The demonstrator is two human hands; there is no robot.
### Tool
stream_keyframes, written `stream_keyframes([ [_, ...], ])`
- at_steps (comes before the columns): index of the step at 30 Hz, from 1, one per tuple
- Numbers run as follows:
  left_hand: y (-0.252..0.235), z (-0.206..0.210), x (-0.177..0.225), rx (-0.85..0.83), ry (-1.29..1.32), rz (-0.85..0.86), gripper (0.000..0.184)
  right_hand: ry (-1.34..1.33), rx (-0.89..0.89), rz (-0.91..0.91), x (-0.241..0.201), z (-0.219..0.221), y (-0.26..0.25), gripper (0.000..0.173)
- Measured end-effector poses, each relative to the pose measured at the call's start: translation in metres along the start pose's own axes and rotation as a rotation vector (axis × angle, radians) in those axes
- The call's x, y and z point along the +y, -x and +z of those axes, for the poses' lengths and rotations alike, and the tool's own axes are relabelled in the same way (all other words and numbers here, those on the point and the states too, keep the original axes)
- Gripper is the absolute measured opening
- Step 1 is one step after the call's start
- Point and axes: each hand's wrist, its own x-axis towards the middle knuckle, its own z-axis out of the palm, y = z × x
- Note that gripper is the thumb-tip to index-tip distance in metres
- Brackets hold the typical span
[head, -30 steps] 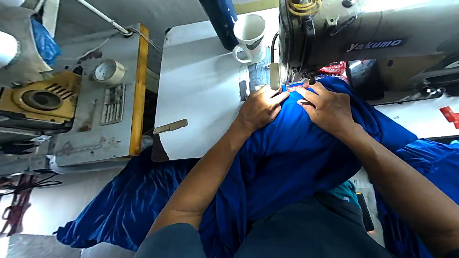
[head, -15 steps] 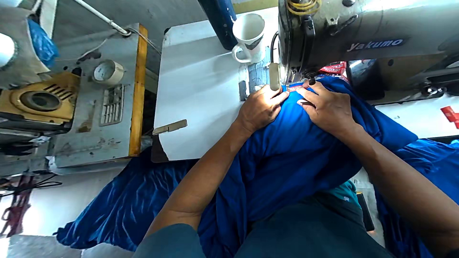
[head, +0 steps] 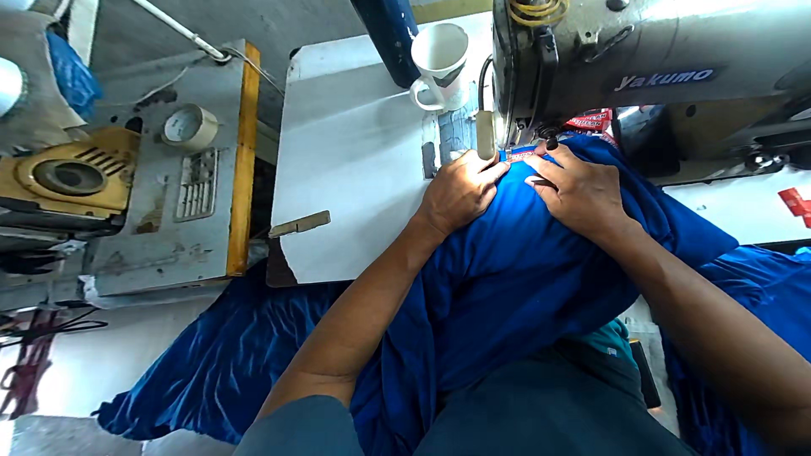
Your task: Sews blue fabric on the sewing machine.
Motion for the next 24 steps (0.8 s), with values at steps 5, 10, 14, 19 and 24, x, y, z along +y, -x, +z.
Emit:
stream_keyframes([
  [5,0.0003,0.0006,-0.0007,0.007,0.001,-0.010,0.038,0.022,-0.004,0.011,0.0018,0.0020,-0.0040,0.037],
  [10,0.0009,0.0008,-0.0022,0.012,0.017,-0.009,0.040,0.024,-0.006,0.006,0.0010,0.0010,-0.0040,0.036],
  [14,0.0008,0.0017,-0.0034,0.021,0.024,-0.012,0.039,0.021,-0.013,0.007,0.0014,0.0010,-0.0045,0.036],
  [19,0.0007,0.0011,-0.0029,0.023,0.045,-0.026,0.039,0.018,-0.007,-0.004,-0.0013,-0.0014,-0.0016,0.035],
  [24,0.0010,0.0014,-0.0039,0.026,0.043,-0.035,0.040,0.019,0.000,-0.007,-0.0013,-0.0012,-0.0014,0.035],
])
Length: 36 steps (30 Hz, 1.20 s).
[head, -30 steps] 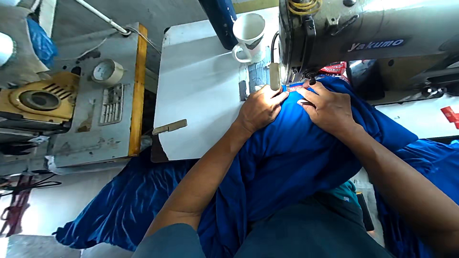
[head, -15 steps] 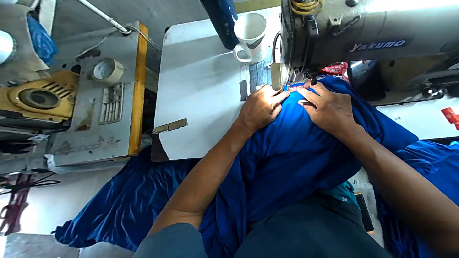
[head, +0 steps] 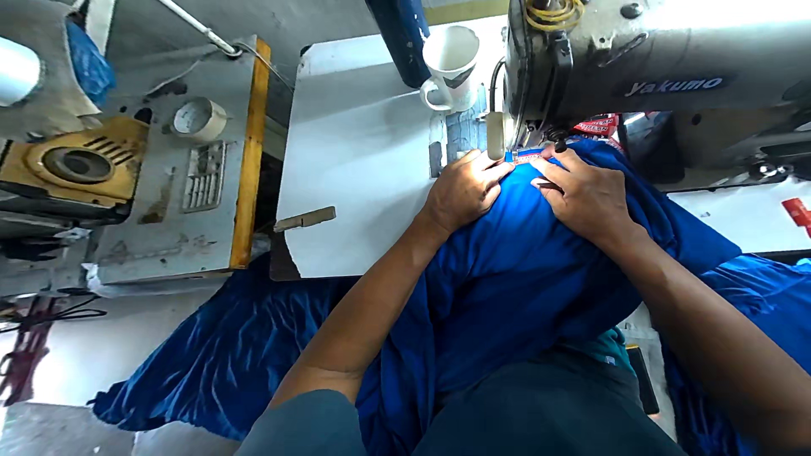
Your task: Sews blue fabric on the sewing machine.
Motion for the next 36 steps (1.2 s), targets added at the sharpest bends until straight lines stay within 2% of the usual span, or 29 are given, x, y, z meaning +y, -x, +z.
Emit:
stream_keyframes([
  [21,-0.001,0.000,-0.001,0.039,0.045,-0.028,0.038,-0.002,0.010,-0.005,0.003,0.000,-0.003,0.035],
  [29,-0.004,-0.002,-0.008,0.088,0.205,-0.106,0.034,-0.014,0.000,-0.020,0.005,-0.002,-0.005,0.034],
  [36,-0.005,0.002,-0.012,0.104,0.232,-0.122,0.029,-0.012,-0.001,-0.035,0.007,-0.002,-0.004,0.034],
])
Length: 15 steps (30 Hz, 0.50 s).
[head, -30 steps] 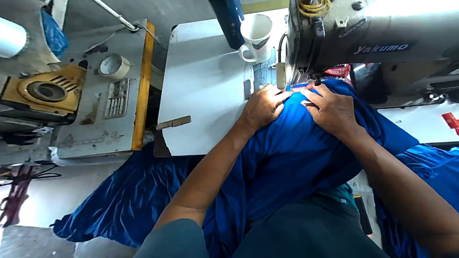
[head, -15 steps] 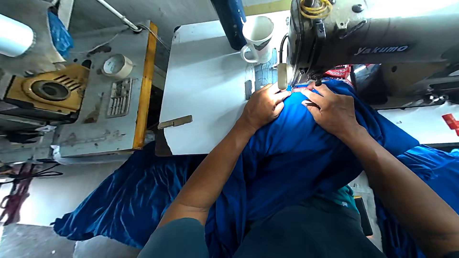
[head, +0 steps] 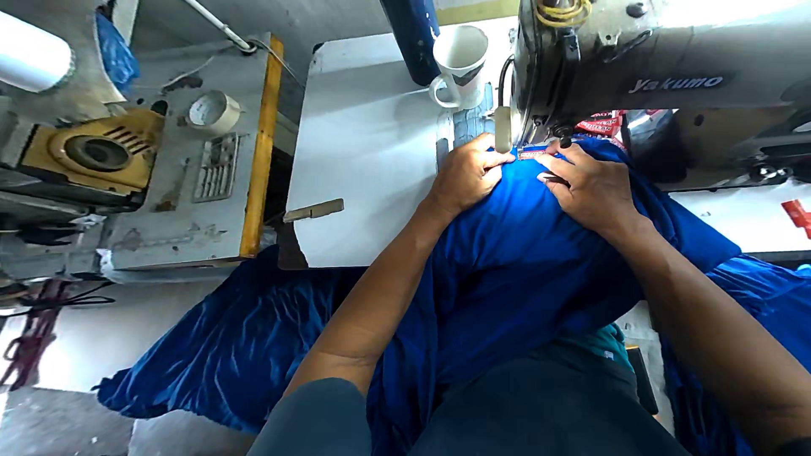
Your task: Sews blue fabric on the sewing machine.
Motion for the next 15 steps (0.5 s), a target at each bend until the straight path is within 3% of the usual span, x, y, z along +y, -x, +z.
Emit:
stream_keyframes([
  [15,-0.0021,0.0013,0.0019,-0.007,-0.022,-0.009,0.030,0.013,0.001,-0.005,0.0048,0.0014,-0.0037,0.034],
])
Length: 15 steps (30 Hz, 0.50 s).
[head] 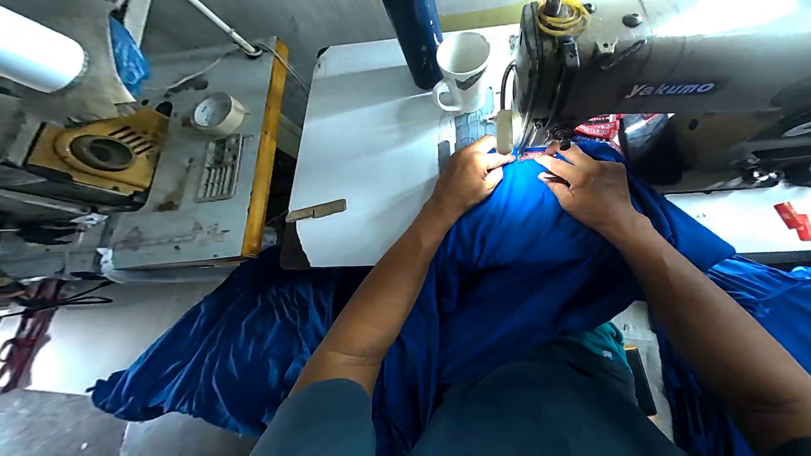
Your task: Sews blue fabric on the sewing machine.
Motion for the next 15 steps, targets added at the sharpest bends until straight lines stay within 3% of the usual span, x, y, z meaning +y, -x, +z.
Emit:
stream_keyframes([
  [15,0.0008,0.0017,0.0009,0.011,-0.033,0.007,0.032,0.006,0.003,0.004,-0.0015,0.0011,0.0000,0.034],
])
